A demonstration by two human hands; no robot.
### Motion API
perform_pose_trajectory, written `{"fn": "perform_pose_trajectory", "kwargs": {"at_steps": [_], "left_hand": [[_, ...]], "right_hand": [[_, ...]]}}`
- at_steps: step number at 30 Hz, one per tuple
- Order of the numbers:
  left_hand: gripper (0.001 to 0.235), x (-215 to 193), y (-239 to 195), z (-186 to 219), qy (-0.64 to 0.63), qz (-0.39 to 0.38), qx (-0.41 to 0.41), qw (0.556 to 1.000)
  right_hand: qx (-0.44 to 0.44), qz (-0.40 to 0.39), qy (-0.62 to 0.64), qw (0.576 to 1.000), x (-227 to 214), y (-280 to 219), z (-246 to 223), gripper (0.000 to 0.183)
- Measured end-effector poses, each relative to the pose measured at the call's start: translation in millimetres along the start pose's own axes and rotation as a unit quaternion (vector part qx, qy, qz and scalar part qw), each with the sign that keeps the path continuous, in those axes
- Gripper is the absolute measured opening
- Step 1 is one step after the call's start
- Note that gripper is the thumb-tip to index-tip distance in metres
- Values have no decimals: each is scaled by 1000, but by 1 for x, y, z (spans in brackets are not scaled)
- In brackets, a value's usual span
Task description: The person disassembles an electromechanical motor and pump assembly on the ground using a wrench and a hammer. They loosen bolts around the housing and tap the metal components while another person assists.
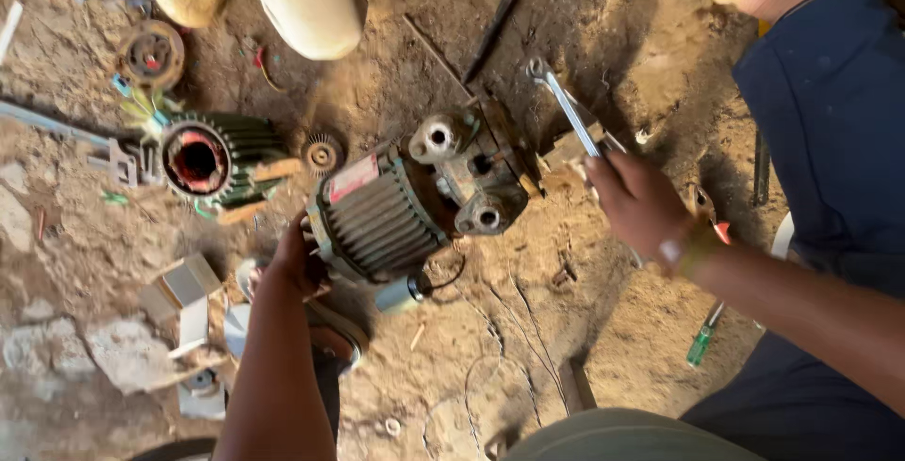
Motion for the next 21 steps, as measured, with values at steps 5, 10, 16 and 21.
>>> {"fn": "perform_pose_trajectory", "kwargs": {"at_steps": [5,10,16,21], "left_hand": [[67,0,24,2,-20,-18,8,1000],[78,1,24,-17,-130,-5,162,978],[98,52,-6,-67,-420,-137,211,872],[90,43,-1,-79,-402,-117,180,890]], "right_hand": [[-137,56,22,989,-41,-73,-27,35],[14,-75,183,980,-2,-28,-9,30],[-40,-5,3,999,20,50,-27,39],[-76,-48,-56,994,44,70,-36,39]]}}
Point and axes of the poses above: each hand's wrist, its own y-axis towards the middle knuckle, its own x-axis out of the palm, z = x × y, the point moved 9 cm from there along y, towards the middle knuckle, and after that the axes turned 4 degrees about x, right-handed, at the moved point
